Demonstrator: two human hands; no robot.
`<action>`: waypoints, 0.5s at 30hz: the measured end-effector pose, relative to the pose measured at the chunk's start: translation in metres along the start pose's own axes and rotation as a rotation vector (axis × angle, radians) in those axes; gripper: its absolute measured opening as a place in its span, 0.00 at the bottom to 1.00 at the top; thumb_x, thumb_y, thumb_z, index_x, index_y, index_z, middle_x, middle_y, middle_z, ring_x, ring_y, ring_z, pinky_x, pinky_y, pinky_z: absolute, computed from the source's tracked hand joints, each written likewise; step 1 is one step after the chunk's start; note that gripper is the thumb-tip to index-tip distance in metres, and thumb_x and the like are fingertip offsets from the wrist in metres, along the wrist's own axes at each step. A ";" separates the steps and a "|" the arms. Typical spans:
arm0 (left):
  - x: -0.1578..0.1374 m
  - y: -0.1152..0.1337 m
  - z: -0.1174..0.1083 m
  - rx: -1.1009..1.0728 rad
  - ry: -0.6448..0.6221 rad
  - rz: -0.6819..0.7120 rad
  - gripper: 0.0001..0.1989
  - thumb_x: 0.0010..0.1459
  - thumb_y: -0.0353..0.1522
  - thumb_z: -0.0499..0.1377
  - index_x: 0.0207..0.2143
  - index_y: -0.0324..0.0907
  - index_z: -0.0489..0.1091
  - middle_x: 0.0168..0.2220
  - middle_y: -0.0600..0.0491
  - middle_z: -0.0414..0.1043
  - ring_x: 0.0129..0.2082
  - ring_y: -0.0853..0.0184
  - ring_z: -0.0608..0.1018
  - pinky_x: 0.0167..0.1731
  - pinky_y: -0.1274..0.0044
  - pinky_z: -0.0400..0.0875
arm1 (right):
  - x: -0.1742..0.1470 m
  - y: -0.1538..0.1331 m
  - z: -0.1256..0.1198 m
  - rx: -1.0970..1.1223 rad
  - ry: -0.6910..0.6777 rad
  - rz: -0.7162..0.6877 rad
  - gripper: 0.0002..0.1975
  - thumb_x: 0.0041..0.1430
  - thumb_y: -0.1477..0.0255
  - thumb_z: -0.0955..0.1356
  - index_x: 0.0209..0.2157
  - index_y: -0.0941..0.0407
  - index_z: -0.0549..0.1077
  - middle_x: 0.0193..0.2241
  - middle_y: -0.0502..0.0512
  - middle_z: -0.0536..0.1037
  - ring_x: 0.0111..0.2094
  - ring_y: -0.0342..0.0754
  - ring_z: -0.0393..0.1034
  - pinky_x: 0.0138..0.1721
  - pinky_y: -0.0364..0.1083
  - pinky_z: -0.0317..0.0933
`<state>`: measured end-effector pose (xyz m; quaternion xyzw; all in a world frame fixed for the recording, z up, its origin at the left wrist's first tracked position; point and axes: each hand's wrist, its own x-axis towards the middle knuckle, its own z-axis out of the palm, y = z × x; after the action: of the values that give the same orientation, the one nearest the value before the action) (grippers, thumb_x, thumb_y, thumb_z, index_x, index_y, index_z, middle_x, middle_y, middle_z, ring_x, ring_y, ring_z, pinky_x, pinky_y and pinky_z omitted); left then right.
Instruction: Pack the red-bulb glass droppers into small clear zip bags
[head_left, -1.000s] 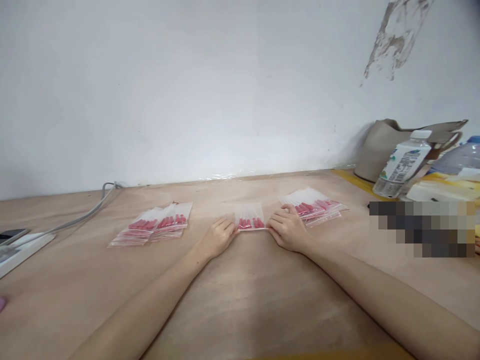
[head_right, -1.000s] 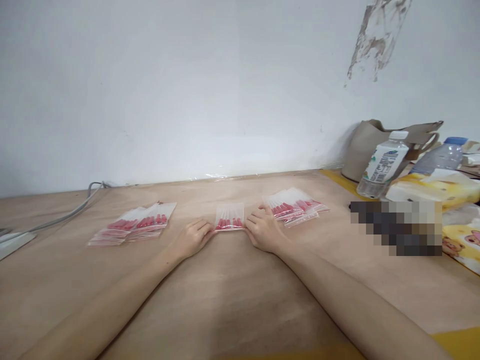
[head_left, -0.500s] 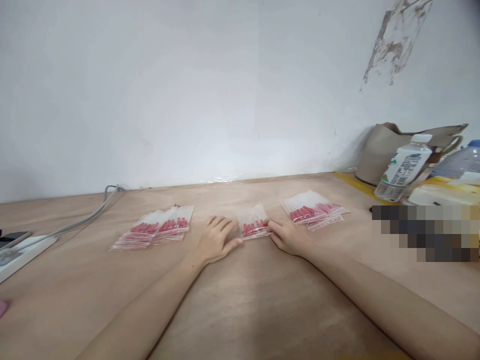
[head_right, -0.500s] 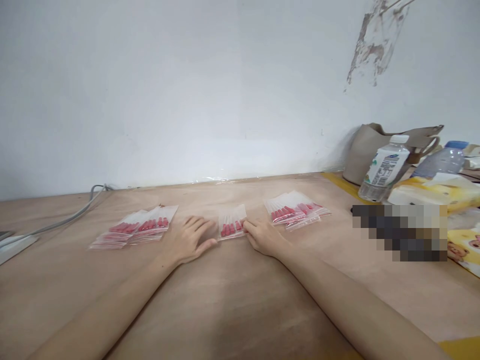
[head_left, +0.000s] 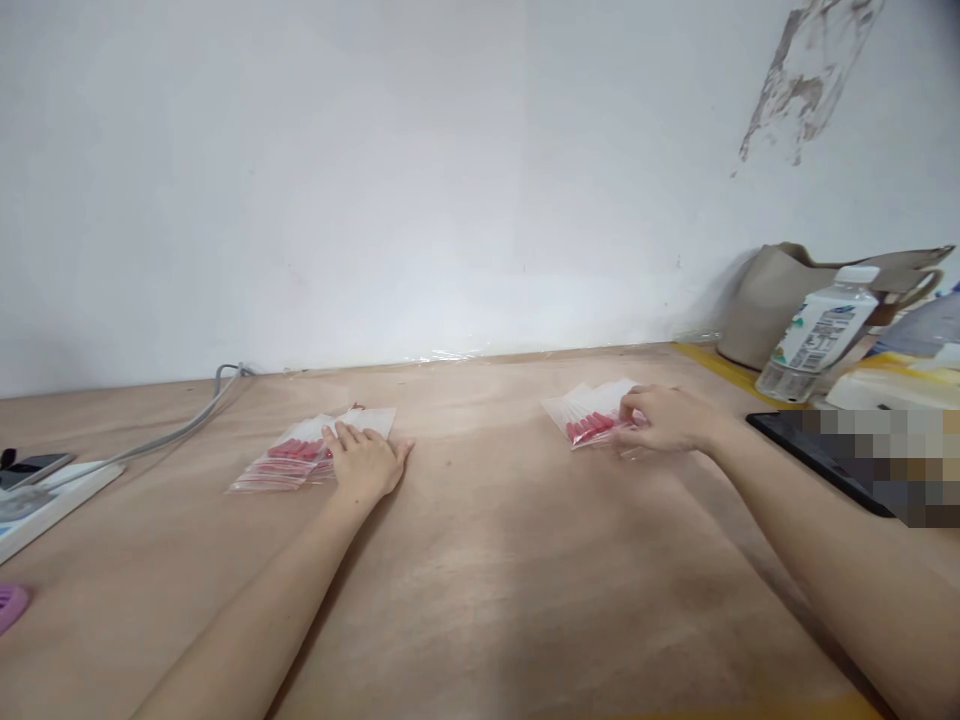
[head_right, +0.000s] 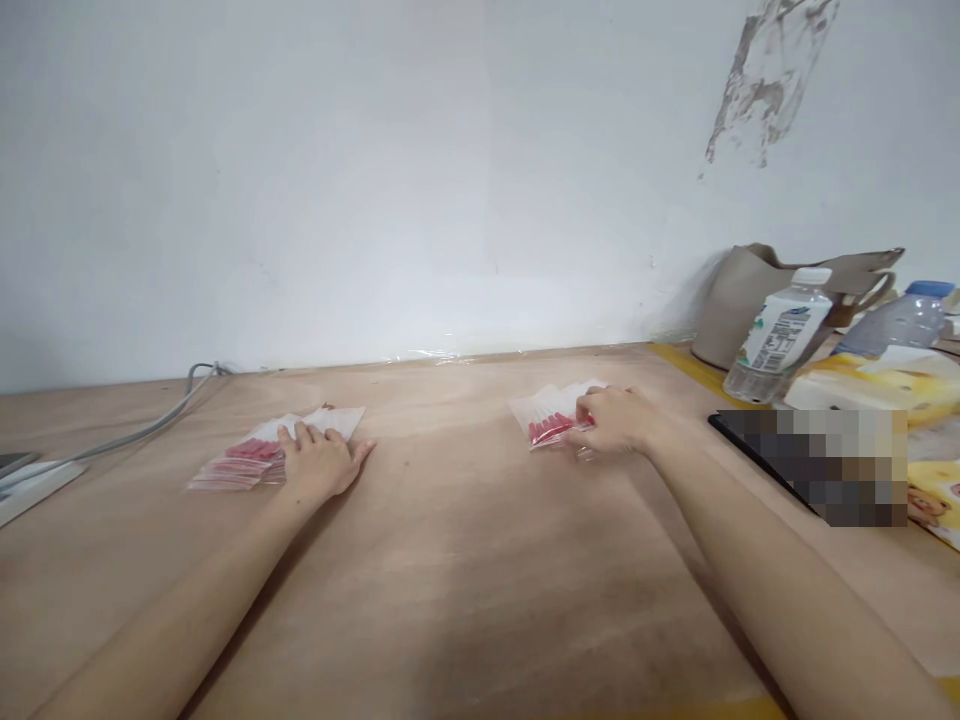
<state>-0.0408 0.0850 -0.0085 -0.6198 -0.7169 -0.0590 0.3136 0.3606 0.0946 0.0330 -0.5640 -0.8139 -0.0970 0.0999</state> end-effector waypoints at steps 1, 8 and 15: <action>-0.001 0.003 -0.002 0.001 -0.017 0.001 0.36 0.54 0.51 0.47 0.38 0.22 0.69 0.42 0.26 0.68 0.50 0.39 0.63 0.52 0.54 0.40 | 0.001 -0.004 -0.001 0.008 0.034 0.002 0.14 0.48 0.58 0.65 0.24 0.56 0.71 0.28 0.56 0.74 0.30 0.50 0.67 0.31 0.47 0.53; -0.009 0.033 -0.021 -0.116 -0.104 0.098 0.34 0.56 0.51 0.44 0.46 0.29 0.66 0.38 0.31 0.70 0.41 0.42 0.71 0.47 0.51 0.46 | 0.007 -0.051 0.030 0.049 0.283 -0.134 0.14 0.56 0.62 0.61 0.26 0.56 0.71 0.30 0.54 0.75 0.36 0.48 0.67 0.45 0.50 0.48; -0.029 0.066 -0.041 -0.510 -0.082 0.436 0.29 0.59 0.48 0.44 0.59 0.42 0.50 0.57 0.42 0.54 0.56 0.55 0.60 0.51 0.65 0.55 | 0.001 -0.063 0.049 -0.034 0.449 -0.117 0.13 0.58 0.67 0.60 0.26 0.56 0.73 0.27 0.54 0.76 0.34 0.48 0.67 0.50 0.55 0.40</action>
<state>0.0364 0.0552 -0.0112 -0.8189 -0.5417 -0.1431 0.1245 0.2983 0.0874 -0.0164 -0.4819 -0.8007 -0.2394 0.2633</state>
